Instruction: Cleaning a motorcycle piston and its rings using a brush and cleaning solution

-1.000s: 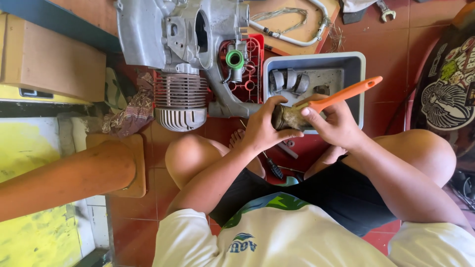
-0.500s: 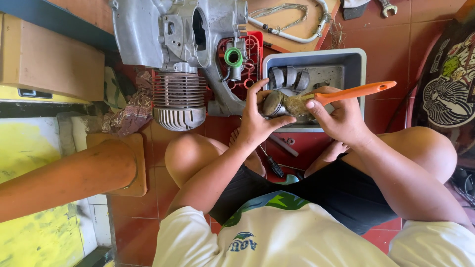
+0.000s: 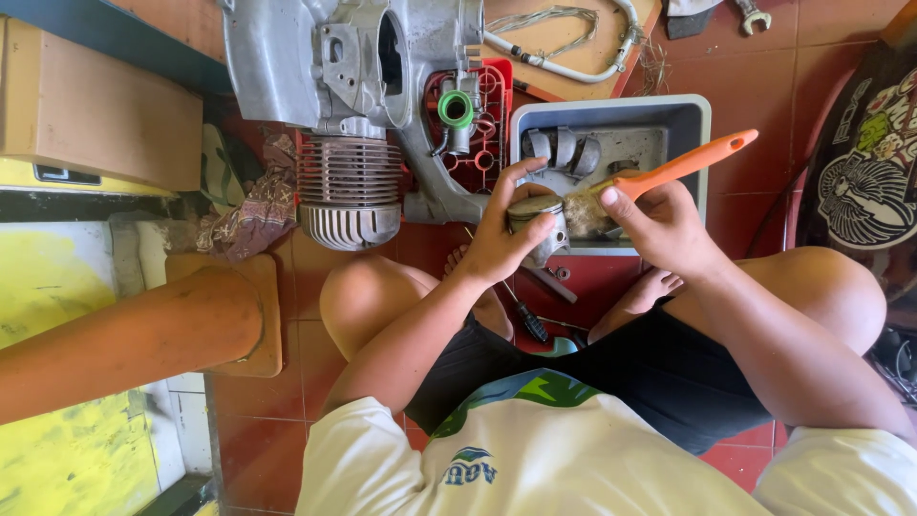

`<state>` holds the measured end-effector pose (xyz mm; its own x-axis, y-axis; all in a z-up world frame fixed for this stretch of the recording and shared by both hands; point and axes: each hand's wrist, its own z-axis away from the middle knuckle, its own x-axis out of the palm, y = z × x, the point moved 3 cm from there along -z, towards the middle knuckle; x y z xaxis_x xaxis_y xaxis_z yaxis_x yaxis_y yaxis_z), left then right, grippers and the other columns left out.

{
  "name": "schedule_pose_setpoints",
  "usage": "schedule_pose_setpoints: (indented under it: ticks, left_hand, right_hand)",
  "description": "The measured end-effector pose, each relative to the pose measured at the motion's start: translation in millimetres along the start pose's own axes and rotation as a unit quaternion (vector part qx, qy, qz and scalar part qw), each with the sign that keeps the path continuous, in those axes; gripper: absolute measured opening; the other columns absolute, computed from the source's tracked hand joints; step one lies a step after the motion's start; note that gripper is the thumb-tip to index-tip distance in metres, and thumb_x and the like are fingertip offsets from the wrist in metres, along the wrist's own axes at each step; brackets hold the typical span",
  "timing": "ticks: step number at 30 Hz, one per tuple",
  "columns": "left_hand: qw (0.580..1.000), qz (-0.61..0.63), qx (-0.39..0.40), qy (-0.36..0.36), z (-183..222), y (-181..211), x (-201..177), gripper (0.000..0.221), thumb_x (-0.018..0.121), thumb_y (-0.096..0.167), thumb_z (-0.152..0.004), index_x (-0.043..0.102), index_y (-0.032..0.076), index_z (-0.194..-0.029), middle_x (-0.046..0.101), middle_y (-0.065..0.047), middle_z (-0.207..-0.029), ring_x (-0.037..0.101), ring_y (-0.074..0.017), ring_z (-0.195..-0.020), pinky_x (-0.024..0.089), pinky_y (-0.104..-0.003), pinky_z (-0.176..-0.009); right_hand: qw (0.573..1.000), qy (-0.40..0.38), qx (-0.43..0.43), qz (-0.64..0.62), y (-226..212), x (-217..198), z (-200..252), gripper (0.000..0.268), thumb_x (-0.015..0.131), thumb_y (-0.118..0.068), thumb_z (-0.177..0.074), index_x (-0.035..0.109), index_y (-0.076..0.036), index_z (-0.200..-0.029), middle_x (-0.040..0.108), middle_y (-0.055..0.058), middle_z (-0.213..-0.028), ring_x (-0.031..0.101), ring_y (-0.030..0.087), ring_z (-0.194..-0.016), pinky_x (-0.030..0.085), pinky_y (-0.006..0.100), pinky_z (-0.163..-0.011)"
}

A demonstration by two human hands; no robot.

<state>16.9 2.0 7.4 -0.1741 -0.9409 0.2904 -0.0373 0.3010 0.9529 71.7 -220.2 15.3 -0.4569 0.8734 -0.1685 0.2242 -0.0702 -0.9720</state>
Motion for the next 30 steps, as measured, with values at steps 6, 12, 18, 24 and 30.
schedule_pose_setpoints:
  ticks: [6, 12, 18, 24, 30]
  left_hand:
    - [0.995, -0.098, 0.000, 0.017, 5, -7, 2, 0.070, 0.066, 0.045, -0.101, 0.031, 0.012, -0.151, 0.063, -0.020, -0.111, 0.065, -0.0251, -0.090, 0.055, -0.042, -0.077]
    - [0.995, -0.085, -0.054, 0.009, 7, 3, 11, 0.081, 0.062, 0.061, -0.098, 0.027, 0.014, -0.153, 0.063, -0.018, -0.108, 0.061, -0.0216, -0.089, 0.052, -0.039, -0.079]
    - [0.991, -0.112, -0.051, 0.054, 0, 5, 1, 0.085, 0.062, 0.067, -0.096, 0.029, 0.013, -0.153, 0.064, -0.017, -0.107, 0.062, -0.0225, -0.088, 0.053, -0.041, -0.080]
    - [0.991, -0.120, -0.063, 0.020, 6, 5, 6, 0.087, 0.064, 0.069, -0.094, 0.029, 0.017, -0.155, 0.066, -0.017, -0.104, 0.065, -0.0236, -0.087, 0.054, -0.041, -0.080]
    - [0.983, -0.169, -0.067, 0.040, 0, 16, 9, 0.092, 0.059, 0.074, -0.093, 0.026, 0.015, -0.155, 0.067, -0.018, -0.108, 0.067, -0.0248, -0.089, 0.055, -0.042, -0.081]
  right_hand:
    - [0.999, -0.010, 0.015, -0.039, -18, 11, 4, 0.017, 0.068, -0.014, -0.104, 0.073, 0.000, -0.096, 0.064, 0.009, -0.074, 0.053, 0.011, -0.072, 0.050, 0.031, -0.075]
    - [0.997, 0.006, -0.025, 0.074, -43, 4, -16, 0.018, 0.070, -0.013, -0.105, 0.071, 0.003, -0.097, 0.061, 0.014, -0.070, 0.052, 0.019, -0.061, 0.050, 0.037, -0.069]
    - [0.997, 0.013, -0.018, 0.073, -59, 9, -16, 0.020, 0.068, -0.012, -0.106, 0.071, 0.001, -0.092, 0.065, 0.013, -0.071, 0.057, 0.023, -0.061, 0.052, 0.037, -0.074]
    - [0.994, -0.009, -0.064, 0.086, -50, 13, -27, 0.018, 0.073, -0.012, -0.102, 0.070, -0.001, -0.089, 0.066, 0.014, -0.071, 0.063, 0.028, -0.064, 0.052, 0.040, -0.075]
    - [0.999, -0.016, -0.004, -0.043, -47, 14, -23, 0.024, 0.064, -0.016, -0.109, 0.070, -0.007, -0.088, 0.060, 0.002, -0.070, 0.052, 0.009, -0.068, 0.047, 0.029, -0.075]
